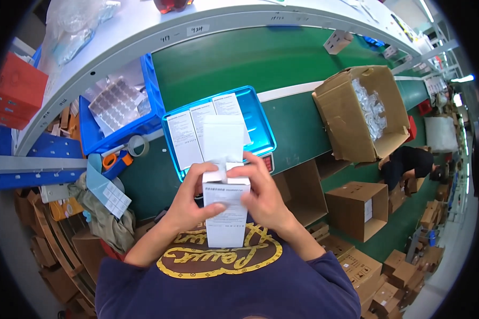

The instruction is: Packing items into small white boxes, weighing them for verification, and then packing them into larger shipping cartons and sealing them with tape.

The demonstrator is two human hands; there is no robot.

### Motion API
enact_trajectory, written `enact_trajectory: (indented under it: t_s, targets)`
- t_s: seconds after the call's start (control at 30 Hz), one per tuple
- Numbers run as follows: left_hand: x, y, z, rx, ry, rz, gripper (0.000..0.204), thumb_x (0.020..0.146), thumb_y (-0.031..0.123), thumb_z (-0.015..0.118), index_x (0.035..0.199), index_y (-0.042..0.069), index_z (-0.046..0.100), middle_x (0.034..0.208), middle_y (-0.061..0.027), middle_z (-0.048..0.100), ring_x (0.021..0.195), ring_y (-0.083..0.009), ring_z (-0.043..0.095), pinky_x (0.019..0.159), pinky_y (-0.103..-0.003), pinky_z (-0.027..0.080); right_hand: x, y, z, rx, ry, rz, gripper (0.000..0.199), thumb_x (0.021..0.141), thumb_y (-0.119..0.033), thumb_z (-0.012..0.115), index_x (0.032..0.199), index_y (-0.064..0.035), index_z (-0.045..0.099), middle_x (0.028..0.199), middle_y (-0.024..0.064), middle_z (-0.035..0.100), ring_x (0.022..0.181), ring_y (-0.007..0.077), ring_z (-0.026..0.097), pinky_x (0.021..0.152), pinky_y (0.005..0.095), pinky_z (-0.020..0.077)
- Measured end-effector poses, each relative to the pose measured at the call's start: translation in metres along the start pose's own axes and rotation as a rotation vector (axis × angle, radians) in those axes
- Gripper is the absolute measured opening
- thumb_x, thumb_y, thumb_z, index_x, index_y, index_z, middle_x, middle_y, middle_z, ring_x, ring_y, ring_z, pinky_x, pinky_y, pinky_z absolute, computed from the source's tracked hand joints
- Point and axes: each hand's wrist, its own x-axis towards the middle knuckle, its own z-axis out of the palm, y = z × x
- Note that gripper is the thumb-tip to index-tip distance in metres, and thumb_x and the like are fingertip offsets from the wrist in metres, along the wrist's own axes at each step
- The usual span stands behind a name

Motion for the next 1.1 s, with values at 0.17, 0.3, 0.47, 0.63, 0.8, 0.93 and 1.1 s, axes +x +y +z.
enact_trajectory:
  t_s: [0.17, 0.3, 0.47, 0.63, 0.8, 0.93, 1.1]
  targets:
    - [0.017, -0.003, 0.0, -0.101, -0.054, -0.127, 0.06, 0.077, 0.014, 0.078, 0.125, 0.007, 0.042, 0.122, -0.0127, 0.052, 0.115, -0.0227, 0.056, 0.1, -0.039, 0.046, 0.021, -0.008, 0.005, 0.475, 0.175, -0.057, 0.02, 0.091, -0.013, 0.056, 0.108, -0.0041, 0.055, 0.121, 0.0123, 0.049, 0.108, 0.0175, 0.051, 0.091, 0.034, 0.0443]
    - [0.016, -0.003, 0.006, -0.057, -0.099, -0.075, 0.071, 0.078, 0.018, 0.077, 0.137, 0.008, 0.039, 0.142, -0.012, 0.035, 0.129, -0.0264, 0.045, 0.099, -0.043, 0.047, 0.032, -0.012, -0.028, 0.077, -0.135, -0.042, 0.019, 0.089, -0.012, 0.059, 0.105, -0.002, 0.058, 0.111, 0.0084, 0.054, 0.102, 0.0152, 0.053, 0.089, 0.031, 0.0442]
    - [0.011, -0.016, 0.015, -0.091, -0.006, 0.18, 0.073, 0.08, 0.017, 0.077, 0.141, 0.009, 0.036, 0.148, -0.0139, 0.031, 0.131, -0.0295, 0.043, 0.1, -0.043, 0.047, 0.029, -0.029, -0.03, 0.14, -0.177, 0.063, 0.026, 0.093, -0.019, 0.054, 0.109, -0.0006, 0.062, 0.117, 0.0106, 0.056, 0.11, 0.0198, 0.053, 0.095, 0.0341, 0.042]
    - [0.001, -0.016, 0.012, -0.066, 0.061, 0.216, 0.077, 0.083, 0.016, 0.075, 0.146, 0.013, 0.031, 0.149, -0.0155, 0.03, 0.132, -0.0312, 0.042, 0.099, -0.043, 0.048, 0.017, -0.013, -0.023, -0.05, -0.18, -0.088, 0.038, 0.099, -0.027, 0.045, 0.12, -0.0003, 0.063, 0.127, 0.0138, 0.059, 0.124, 0.029, 0.048, 0.106, 0.0418, 0.0333]
    - [0.001, -0.02, 0.001, 0.324, -0.078, 0.248, 0.093, 0.082, 0.016, 0.075, 0.152, 0.015, 0.014, 0.151, -0.0172, 0.028, 0.13, -0.0316, 0.044, 0.098, -0.042, 0.048, 0.019, -0.012, -0.023, -0.051, -0.238, -0.027, 0.033, 0.097, -0.022, 0.051, 0.12, -0.0009, 0.063, 0.128, 0.0132, 0.058, 0.124, 0.0271, 0.049, 0.105, 0.0404, 0.0361]
    - [0.001, -0.017, 0.011, 0.012, 0.05, 0.117, 0.095, 0.081, 0.016, 0.076, 0.153, 0.013, 0.015, 0.151, -0.0173, 0.028, 0.128, -0.0315, 0.046, 0.097, -0.042, 0.048, 0.023, -0.014, -0.014, 0.179, -0.104, 0.184, 0.028, 0.096, -0.013, 0.056, 0.119, -0.0006, 0.063, 0.124, 0.0111, 0.058, 0.114, 0.017, 0.055, 0.095, 0.0314, 0.0458]
    - [0.004, -0.006, 0.013, 0.151, 0.032, 0.095, 0.099, 0.08, 0.017, 0.077, 0.154, 0.013, 0.012, 0.152, -0.0164, 0.028, 0.128, -0.0321, 0.047, 0.098, -0.043, 0.048, 0.02, -0.023, -0.006, 0.244, 0.009, 0.242, 0.029, 0.096, -0.016, 0.056, 0.12, -0.0006, 0.064, 0.122, 0.0115, 0.06, 0.117, 0.0191, 0.053, 0.097, 0.0331, 0.044]
